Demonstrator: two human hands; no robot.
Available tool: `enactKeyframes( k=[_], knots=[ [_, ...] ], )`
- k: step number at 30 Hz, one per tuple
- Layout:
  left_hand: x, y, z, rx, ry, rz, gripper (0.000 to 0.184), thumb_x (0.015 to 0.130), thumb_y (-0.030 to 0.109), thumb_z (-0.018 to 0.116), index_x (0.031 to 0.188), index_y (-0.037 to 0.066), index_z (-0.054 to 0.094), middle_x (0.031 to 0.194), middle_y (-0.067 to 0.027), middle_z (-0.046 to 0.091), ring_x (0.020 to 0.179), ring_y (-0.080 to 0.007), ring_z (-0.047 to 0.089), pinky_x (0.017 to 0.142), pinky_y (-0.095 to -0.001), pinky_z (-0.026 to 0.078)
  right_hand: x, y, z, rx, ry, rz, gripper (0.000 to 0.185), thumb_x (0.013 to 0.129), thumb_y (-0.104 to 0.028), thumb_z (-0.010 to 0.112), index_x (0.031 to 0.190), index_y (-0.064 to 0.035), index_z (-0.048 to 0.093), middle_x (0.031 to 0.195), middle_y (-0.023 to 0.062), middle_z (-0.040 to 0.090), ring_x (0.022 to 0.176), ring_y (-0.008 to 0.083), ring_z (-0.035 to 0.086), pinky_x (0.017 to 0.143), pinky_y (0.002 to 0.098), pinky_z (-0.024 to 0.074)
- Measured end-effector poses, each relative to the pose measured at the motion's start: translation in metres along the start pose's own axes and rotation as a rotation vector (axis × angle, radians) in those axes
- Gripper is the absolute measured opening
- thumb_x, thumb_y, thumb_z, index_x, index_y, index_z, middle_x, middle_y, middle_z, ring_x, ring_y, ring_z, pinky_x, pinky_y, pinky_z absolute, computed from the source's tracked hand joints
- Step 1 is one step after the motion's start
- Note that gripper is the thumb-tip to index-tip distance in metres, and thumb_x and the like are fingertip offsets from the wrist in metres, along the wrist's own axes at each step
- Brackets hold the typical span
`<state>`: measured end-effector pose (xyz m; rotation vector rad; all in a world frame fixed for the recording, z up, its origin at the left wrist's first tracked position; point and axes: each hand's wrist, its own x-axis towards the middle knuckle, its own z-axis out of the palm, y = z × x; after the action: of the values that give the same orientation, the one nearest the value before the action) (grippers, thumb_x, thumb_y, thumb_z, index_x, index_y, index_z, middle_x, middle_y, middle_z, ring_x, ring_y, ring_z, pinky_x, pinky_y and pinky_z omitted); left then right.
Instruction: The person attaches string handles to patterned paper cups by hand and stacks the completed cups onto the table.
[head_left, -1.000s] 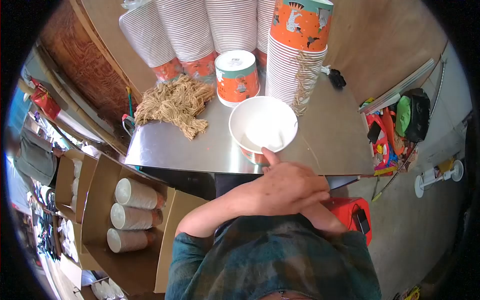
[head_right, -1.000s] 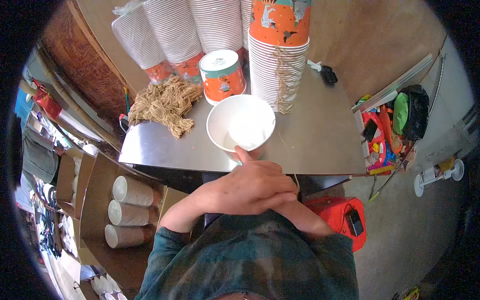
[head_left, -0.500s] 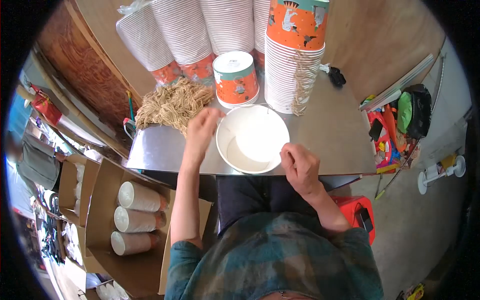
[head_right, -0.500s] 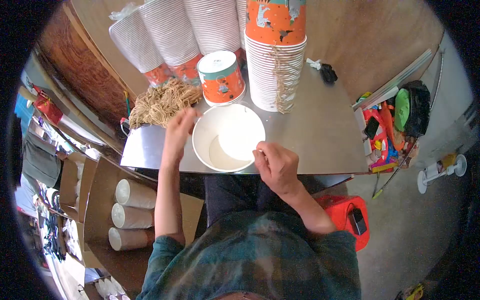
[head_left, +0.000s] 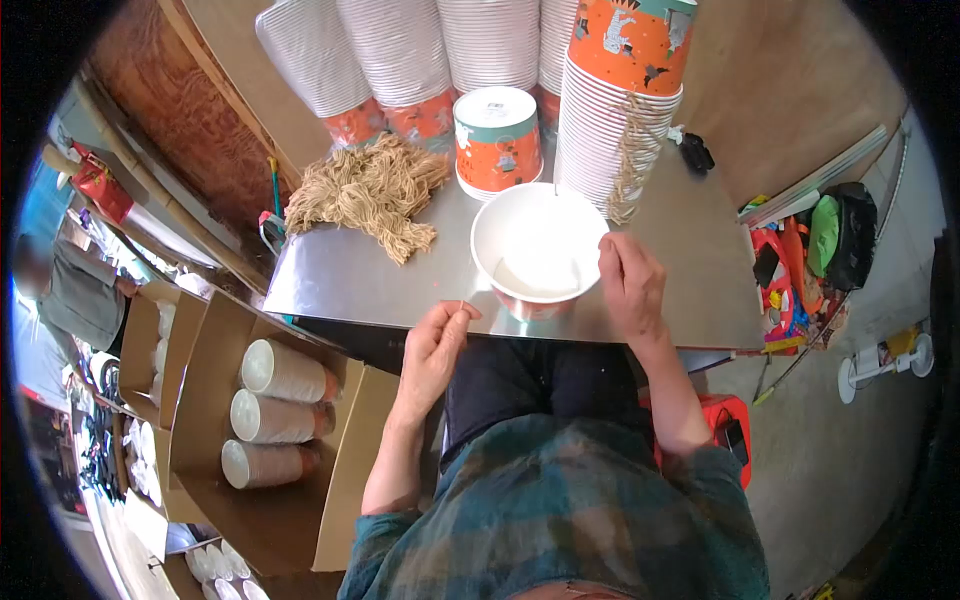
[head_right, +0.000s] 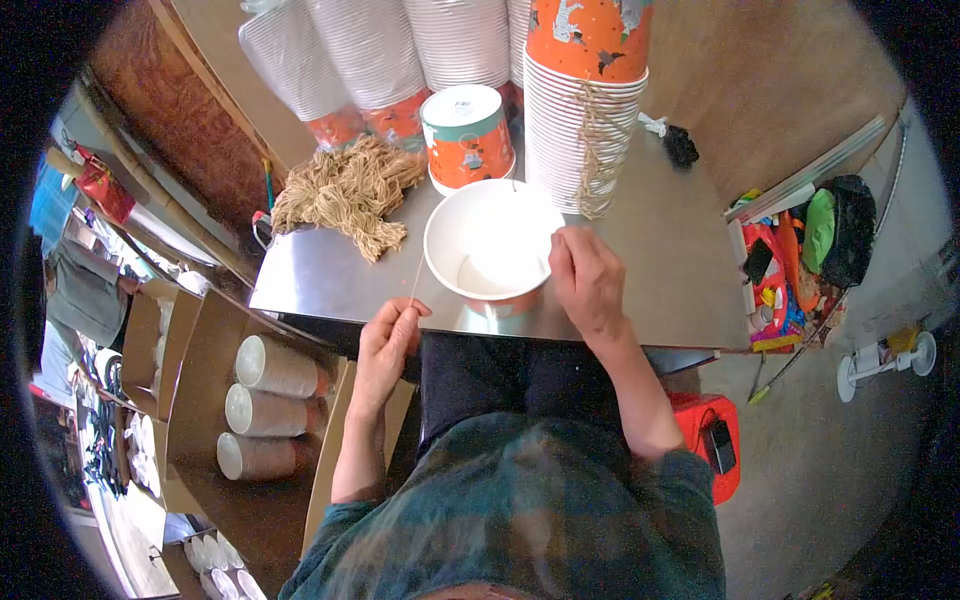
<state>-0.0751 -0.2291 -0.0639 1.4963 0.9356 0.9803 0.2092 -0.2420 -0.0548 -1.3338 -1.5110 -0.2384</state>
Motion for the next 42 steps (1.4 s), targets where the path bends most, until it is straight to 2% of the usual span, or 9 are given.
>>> enactKeyframes(
  k=[11,14,18,24,28,32,34,37,42],
  knots=[
    [0.002,-0.006,0.003,-0.525,0.032,-0.143,0.027,0.108,0.024,0.05,0.101,0.0,0.06,0.064,0.0043,0.039,0.06,-0.0096,0.037,0.059,-0.0255,0.034,0.014,0.011,0.002,0.118,-0.001,0.088,0.009,0.098,-0.008,0.059,0.097,0.0007,0.063,0.083,0.0137,0.061,0.07,0.0274,0.063,0.064,0.037,0.0506],
    [0.035,0.011,-0.004,-0.61,0.048,-0.097,0.026,0.108,0.025,0.051,0.104,0.001,0.059,0.063,0.0052,0.034,0.058,-0.0086,0.033,0.056,-0.0257,0.029,0.013,0.008,-0.001,0.13,-0.054,0.145,0.01,0.097,-0.009,0.061,0.1,-0.0009,0.065,0.095,0.0131,0.064,0.084,0.0291,0.064,0.073,0.0381,0.0517],
    [0.103,0.026,-0.016,-0.591,0.12,-0.026,0.023,0.107,0.025,0.051,0.103,0.003,0.059,0.064,0.0069,0.03,0.055,-0.0062,0.027,0.052,-0.0255,0.023,0.013,-0.003,-0.006,-0.078,-0.002,-0.148,0.017,0.091,-0.017,0.067,0.105,-0.008,0.068,0.118,0.0118,0.062,0.117,0.0334,0.056,0.096,0.0459,0.0447],
    [0.139,0.095,0.012,-0.438,0.022,0.186,0.024,0.106,0.023,0.051,0.103,0.003,0.064,0.067,0.0081,0.034,0.059,-0.0041,0.031,0.055,-0.0238,0.026,-0.002,-0.002,0.002,-0.094,-0.23,-0.362,0.018,0.082,-0.019,0.07,0.098,-0.0099,0.07,0.108,0.0043,0.067,0.121,0.0306,0.058,0.11,0.0535,0.0344],
    [0.081,0.124,0.033,0.004,-0.094,0.425,0.023,0.104,0.02,0.054,0.111,0.002,0.066,0.091,0.0012,0.063,0.071,-0.0091,0.053,0.069,-0.0247,0.045,-0.002,-0.002,0.002,-0.07,-0.21,-0.351,0.014,0.083,-0.018,0.069,0.094,-0.0101,0.068,0.101,0.004,0.065,0.116,0.0289,0.059,0.111,0.0531,0.0343],
    [0.03,0.101,0.036,0.366,-0.443,0.489,0.017,0.101,0.013,0.06,0.104,-0.001,0.069,0.093,-0.0098,0.072,0.087,-0.02,0.07,0.081,-0.033,0.053,0.001,-0.002,0.002,-0.068,-0.22,-0.359,0.012,0.082,-0.017,0.069,0.091,-0.0101,0.066,0.096,0.0046,0.062,0.111,0.0279,0.06,0.111,0.0534,0.0343],
    [0.016,0.081,0.033,0.395,-0.434,0.442,0.015,0.1,0.011,0.061,0.104,-0.001,0.069,0.089,-0.0131,0.07,0.085,-0.0208,0.07,0.08,-0.0333,0.054,0.001,-0.002,0.003,-0.08,-0.217,-0.358,0.012,0.082,-0.016,0.069,0.091,-0.01,0.065,0.095,0.0048,0.062,0.11,0.0276,0.06,0.111,0.0535,0.0344],
    [0.001,0.042,0.021,0.171,-0.206,0.217,0.02,0.104,0.015,0.056,0.104,0.0,0.069,0.087,-0.0028,0.069,0.08,-0.0142,0.064,0.075,-0.0286,0.05,0.0,-0.001,0.006,-0.098,-0.225,-0.346,0.013,0.081,-0.016,0.07,0.092,-0.0106,0.066,0.097,0.0039,0.062,0.111,0.0264,0.059,0.111,0.0543,0.0349],
    [-0.017,-0.007,0.009,-0.394,-0.036,-0.136,0.025,0.107,0.023,0.052,0.103,0.002,0.065,0.069,0.0056,0.047,0.065,-0.0047,0.039,0.061,-0.0202,0.03,0.001,-0.003,0.008,-0.104,-0.223,-0.325,0.017,0.081,-0.013,0.071,0.098,-0.0098,0.068,0.105,0.0055,0.062,0.116,0.0287,0.058,0.113,0.0548,0.0346]
  ],
)
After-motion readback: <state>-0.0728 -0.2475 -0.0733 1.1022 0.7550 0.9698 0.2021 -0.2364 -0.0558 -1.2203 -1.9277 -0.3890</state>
